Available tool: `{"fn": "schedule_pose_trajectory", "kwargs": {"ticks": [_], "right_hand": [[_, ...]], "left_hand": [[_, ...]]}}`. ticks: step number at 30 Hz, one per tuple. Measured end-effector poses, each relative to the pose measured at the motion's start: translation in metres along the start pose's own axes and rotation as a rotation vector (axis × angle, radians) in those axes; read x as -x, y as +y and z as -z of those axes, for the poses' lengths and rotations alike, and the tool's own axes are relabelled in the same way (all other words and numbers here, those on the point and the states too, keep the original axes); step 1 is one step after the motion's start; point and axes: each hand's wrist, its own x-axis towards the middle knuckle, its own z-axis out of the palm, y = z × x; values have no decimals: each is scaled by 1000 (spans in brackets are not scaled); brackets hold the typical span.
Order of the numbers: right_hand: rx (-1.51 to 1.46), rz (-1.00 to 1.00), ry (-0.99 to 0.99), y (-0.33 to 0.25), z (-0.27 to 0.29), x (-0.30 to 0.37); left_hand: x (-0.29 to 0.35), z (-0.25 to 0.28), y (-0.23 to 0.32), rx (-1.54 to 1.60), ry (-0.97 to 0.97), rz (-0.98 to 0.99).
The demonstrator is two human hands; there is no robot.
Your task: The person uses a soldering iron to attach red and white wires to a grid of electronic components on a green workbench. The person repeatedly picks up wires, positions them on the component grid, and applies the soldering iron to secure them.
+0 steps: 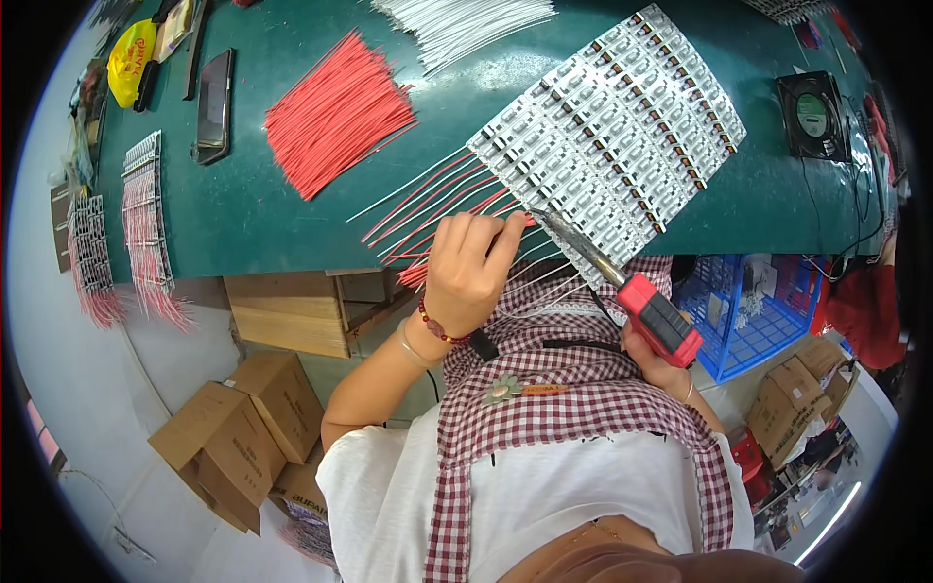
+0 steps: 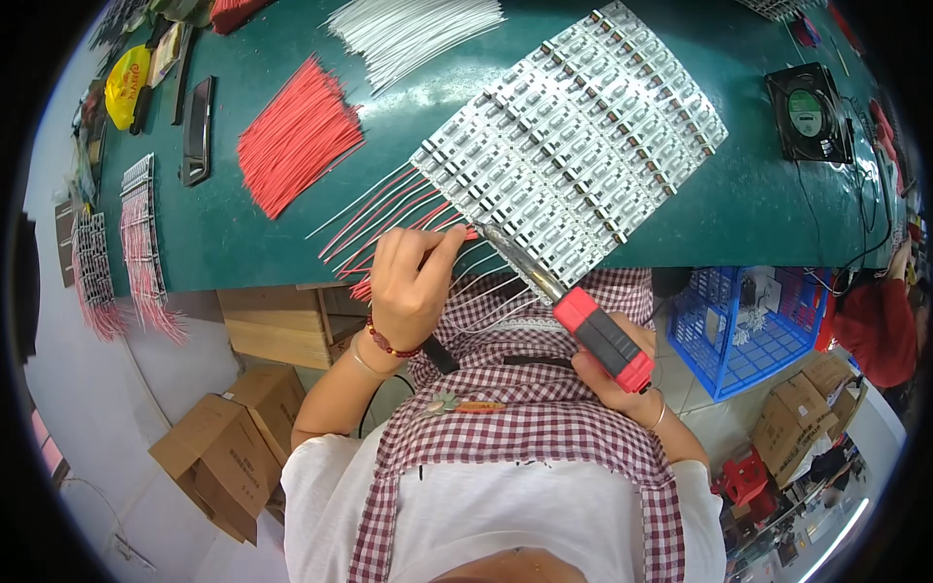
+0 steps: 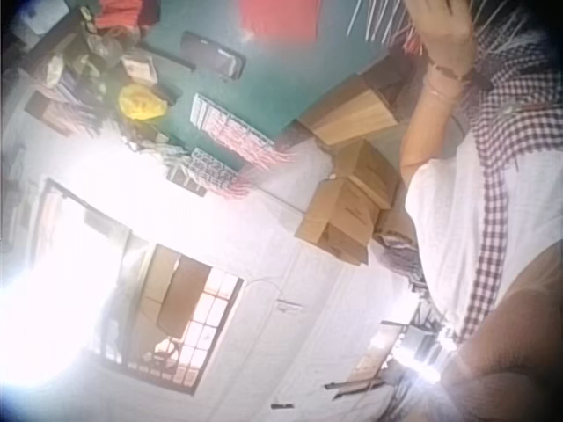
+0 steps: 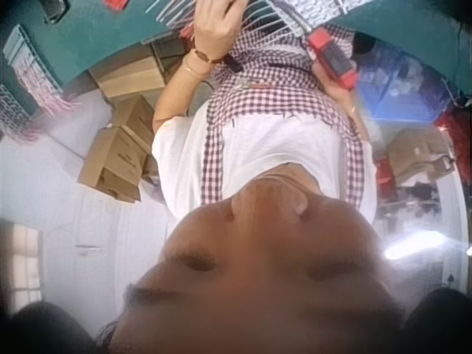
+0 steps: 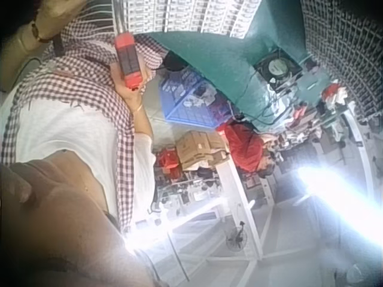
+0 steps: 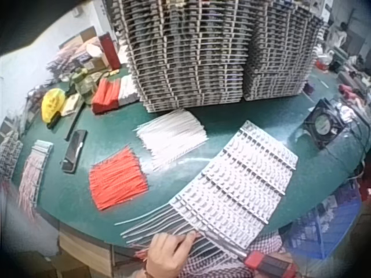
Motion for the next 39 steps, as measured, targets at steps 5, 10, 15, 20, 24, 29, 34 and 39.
{"fn": "schedule_pose_trajectory", "kwargs": {"ticks": [5,10,15,20,24,29,34,39], "right_hand": [[-22,1,56,15,-5,13],[-82,-49,107,7,-5,12],[-192,-147,135,8,-6,17],[-240,-184,82,24,-1,31],[-284,-248,91,20,-4,31],[-222,-226,131,21,-9,26],[-139,-146,74,29,-8,28],[-88,-68,33,15,-2,23]], "left_hand": [[-1,0,-1,1,5,-4],[-1,0,0,-5,6,-5],[-4,0,0,-39,16,-22],[-2,6,3,-13,108,-97],[4,-4,8,41,11,-65],[3,-6,9,24,26,-24],[0,-3,10,10,-3,-19],[0,-3,11,4,-19,-16]]}}
